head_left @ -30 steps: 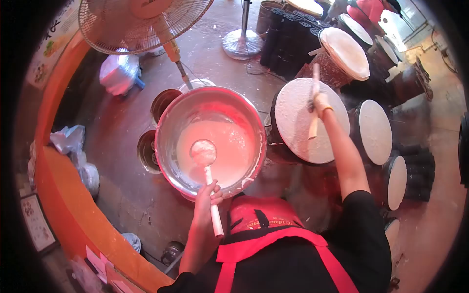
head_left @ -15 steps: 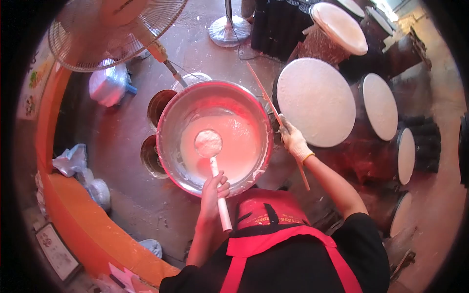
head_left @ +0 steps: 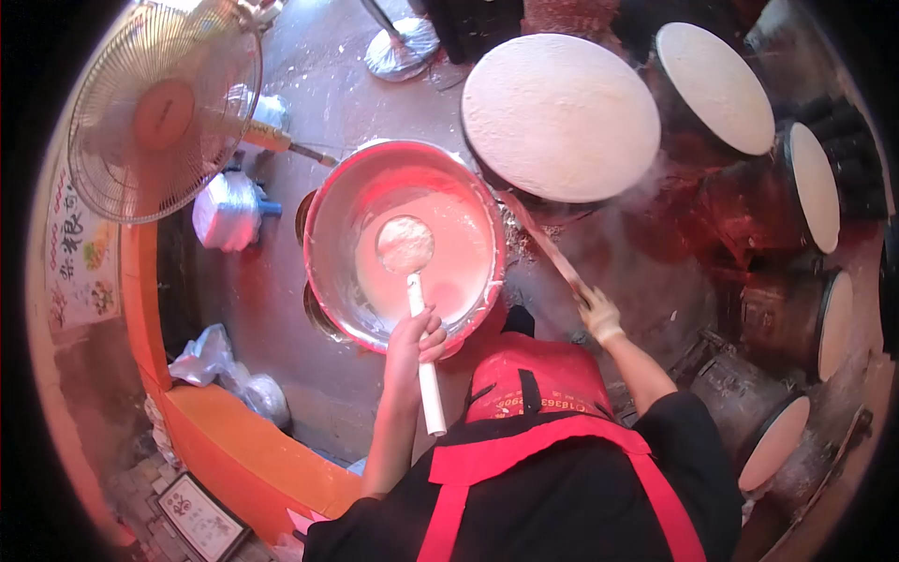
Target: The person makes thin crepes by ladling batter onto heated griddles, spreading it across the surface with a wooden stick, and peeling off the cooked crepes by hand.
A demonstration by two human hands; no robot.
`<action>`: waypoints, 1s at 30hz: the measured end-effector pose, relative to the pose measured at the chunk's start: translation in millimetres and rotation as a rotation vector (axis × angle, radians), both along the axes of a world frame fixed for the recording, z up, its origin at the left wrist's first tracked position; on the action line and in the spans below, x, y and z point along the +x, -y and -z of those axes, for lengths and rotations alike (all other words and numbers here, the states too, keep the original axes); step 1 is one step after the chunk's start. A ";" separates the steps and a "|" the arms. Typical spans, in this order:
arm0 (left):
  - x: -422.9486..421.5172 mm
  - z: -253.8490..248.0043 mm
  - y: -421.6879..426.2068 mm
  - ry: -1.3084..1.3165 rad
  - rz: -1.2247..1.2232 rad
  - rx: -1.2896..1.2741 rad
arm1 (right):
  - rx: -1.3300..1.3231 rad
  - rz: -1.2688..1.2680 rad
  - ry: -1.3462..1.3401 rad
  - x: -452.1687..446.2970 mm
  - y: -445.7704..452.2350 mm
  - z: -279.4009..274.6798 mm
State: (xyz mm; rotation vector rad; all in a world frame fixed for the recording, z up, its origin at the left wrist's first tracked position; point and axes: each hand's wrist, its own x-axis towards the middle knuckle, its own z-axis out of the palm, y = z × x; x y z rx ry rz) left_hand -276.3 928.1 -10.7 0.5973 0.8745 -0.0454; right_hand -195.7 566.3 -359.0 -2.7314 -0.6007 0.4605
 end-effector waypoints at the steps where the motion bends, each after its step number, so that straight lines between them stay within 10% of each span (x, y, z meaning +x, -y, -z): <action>1: 3.4 -4.3 14.8 0.021 0.031 -0.006 | -0.044 0.092 -0.150 -22.7 31.4 -37.3; 6: 24.4 -27.4 119.0 0.032 0.185 -0.059 | -0.336 0.633 -0.591 -152.3 228.5 -77.4; 13: 52.9 -38.6 301.3 -0.040 0.523 -0.481 | 0.293 1.233 -0.198 -304.7 387.8 -184.6; 19: 83.8 -65.7 436.9 -0.296 0.709 -0.948 | 0.212 1.433 0.101 -248.1 394.2 -272.9; 30: 222.5 -43.8 662.6 -0.070 1.255 -0.403 | -0.006 1.310 0.376 5.4 657.7 -316.4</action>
